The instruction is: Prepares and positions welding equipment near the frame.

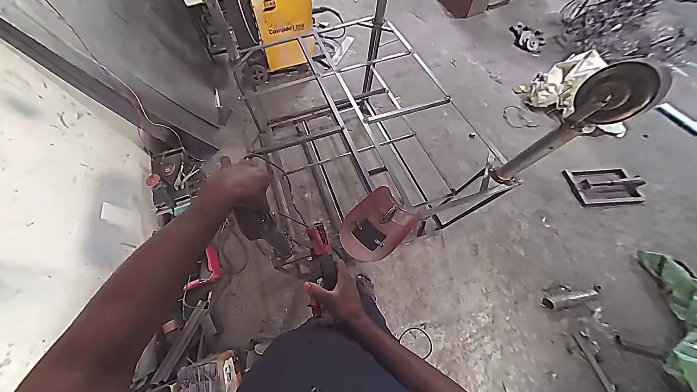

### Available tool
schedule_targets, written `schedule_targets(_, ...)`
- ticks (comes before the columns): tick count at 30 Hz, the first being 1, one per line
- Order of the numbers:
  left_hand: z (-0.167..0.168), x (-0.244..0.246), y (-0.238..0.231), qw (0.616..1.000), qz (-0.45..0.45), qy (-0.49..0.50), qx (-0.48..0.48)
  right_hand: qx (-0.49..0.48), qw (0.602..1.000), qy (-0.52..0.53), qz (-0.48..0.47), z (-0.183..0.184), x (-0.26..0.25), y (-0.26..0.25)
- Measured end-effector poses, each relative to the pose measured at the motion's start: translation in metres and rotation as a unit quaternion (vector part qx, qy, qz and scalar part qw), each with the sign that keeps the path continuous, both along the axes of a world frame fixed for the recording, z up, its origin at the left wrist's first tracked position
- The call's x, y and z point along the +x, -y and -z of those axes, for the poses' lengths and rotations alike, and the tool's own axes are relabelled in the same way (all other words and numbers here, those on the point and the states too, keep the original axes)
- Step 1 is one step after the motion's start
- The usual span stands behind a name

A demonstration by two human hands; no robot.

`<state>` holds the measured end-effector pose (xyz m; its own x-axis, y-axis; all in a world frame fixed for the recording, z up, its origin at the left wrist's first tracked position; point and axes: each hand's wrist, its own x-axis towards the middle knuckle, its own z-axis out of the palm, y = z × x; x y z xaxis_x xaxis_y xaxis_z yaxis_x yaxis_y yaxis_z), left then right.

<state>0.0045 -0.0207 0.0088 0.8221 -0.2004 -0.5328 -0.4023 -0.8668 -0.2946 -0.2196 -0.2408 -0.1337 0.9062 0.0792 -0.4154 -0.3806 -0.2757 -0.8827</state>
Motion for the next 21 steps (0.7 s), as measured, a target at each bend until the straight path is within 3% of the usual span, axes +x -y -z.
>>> schedule_targets(21,-0.001,-0.007,0.013,0.999,0.004,0.032,0.016,-0.012,1.0,-0.008,-0.008,-0.003,-0.002,0.001)
